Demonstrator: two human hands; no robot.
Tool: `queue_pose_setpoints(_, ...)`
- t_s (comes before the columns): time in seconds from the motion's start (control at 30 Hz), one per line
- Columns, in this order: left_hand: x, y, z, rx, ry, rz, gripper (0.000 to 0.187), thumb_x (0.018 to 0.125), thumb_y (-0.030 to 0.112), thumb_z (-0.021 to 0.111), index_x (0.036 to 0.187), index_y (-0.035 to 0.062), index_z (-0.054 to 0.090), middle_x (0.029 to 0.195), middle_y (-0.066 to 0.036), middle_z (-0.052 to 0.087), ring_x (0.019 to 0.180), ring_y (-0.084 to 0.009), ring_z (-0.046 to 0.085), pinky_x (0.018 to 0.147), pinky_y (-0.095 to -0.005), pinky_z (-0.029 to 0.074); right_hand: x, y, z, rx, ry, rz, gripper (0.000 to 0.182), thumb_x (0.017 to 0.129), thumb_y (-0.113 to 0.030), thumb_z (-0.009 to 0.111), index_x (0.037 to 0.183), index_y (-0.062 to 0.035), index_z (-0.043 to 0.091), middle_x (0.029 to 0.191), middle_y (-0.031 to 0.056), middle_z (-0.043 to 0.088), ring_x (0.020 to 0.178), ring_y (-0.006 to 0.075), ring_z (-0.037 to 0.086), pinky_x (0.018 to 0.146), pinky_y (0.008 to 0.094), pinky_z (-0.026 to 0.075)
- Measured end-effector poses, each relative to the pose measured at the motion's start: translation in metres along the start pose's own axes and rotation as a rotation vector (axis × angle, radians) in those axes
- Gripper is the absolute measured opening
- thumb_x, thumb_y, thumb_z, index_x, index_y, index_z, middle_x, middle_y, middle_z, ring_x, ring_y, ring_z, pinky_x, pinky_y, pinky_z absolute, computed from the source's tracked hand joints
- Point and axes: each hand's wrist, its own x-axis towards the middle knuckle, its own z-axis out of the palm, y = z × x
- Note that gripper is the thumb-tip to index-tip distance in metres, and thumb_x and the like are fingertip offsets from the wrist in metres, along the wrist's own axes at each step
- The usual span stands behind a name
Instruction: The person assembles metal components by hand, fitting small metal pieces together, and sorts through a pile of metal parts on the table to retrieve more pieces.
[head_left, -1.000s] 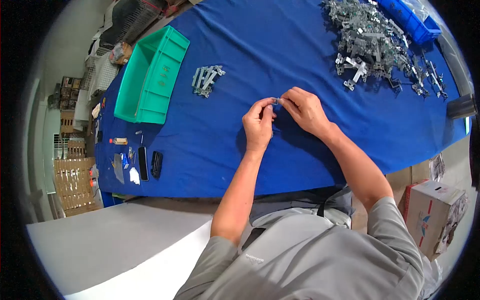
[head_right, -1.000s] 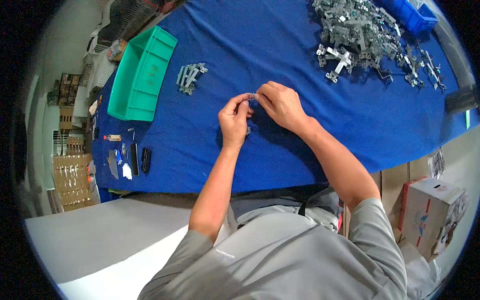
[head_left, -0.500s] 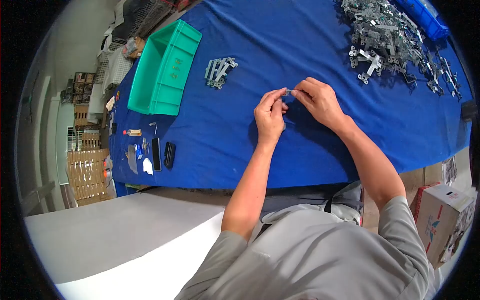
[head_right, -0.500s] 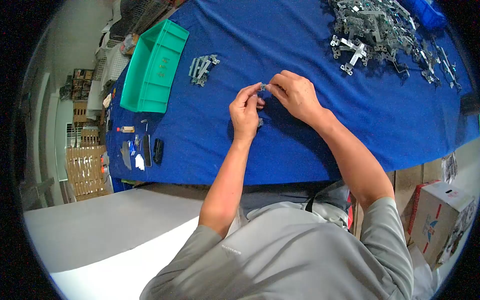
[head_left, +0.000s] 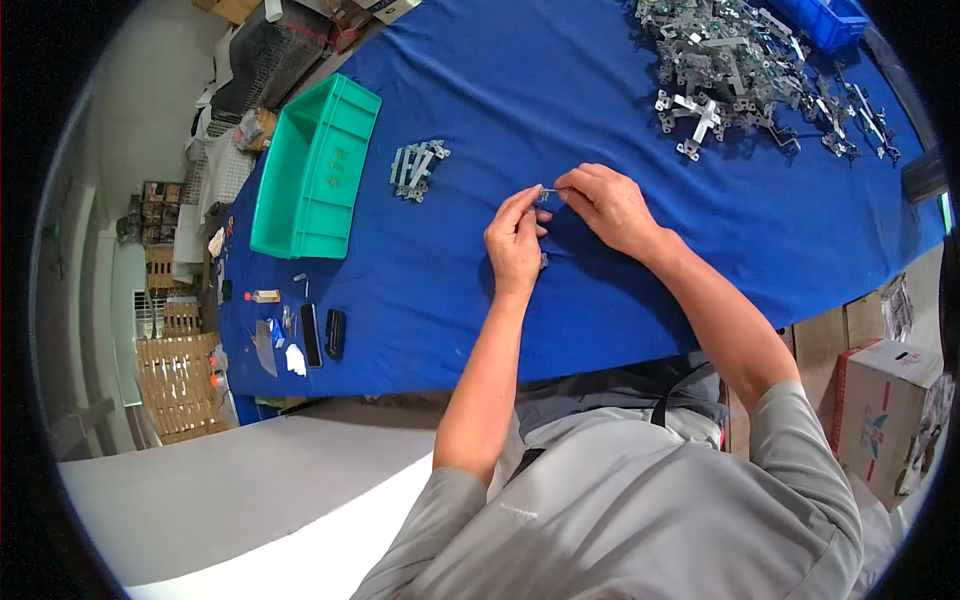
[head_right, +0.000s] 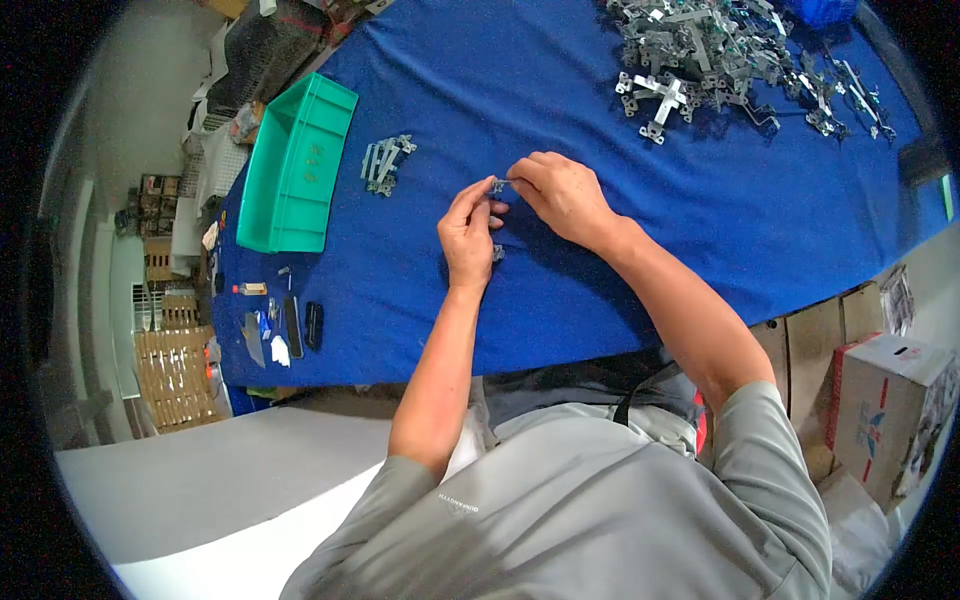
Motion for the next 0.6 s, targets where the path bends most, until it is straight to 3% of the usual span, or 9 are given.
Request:
queue_pose_setpoints(0.37, -0.002, 0.0008, 0.0029, -0.018, 0.047, -0.043, 0.026, 0.102, -0.001, 0.054, 0.121, -0.0009, 0.071, 0.104, -0.007, 0.074, 0.069, -0.0079, 0.064, 0.062, -0.0228, 0.053, 0.0034, -0.0026, 0.0061, -0.012, -0.014, 0.017, 0.014, 0.096, -0.019, 0.065, 0.095, -0.0055, 0.067, 0.089, 0.0132, 0.065, 0.087, 0.0357, 0.066, 0.074, 0.0484, 0.053)
queue_pose_setpoints(0.6, -0.0017, 0.0032, 0.0047, -0.053, 0.06, -0.047, 0.024, 0.102, 0.0, 0.053, 0.12, -0.0008, 0.07, 0.105, -0.007, 0.075, 0.07, -0.0078, 0.064, 0.063, -0.0232, 0.054, 0.0033, -0.0045, 0.0041, -0.03, -0.069, 0.038, 0.017, 0.097, -0.021, 0.065, 0.095, -0.0049, 0.068, 0.089, 0.0136, 0.065, 0.085, 0.0363, 0.066, 0.073, 0.0479, 0.053)
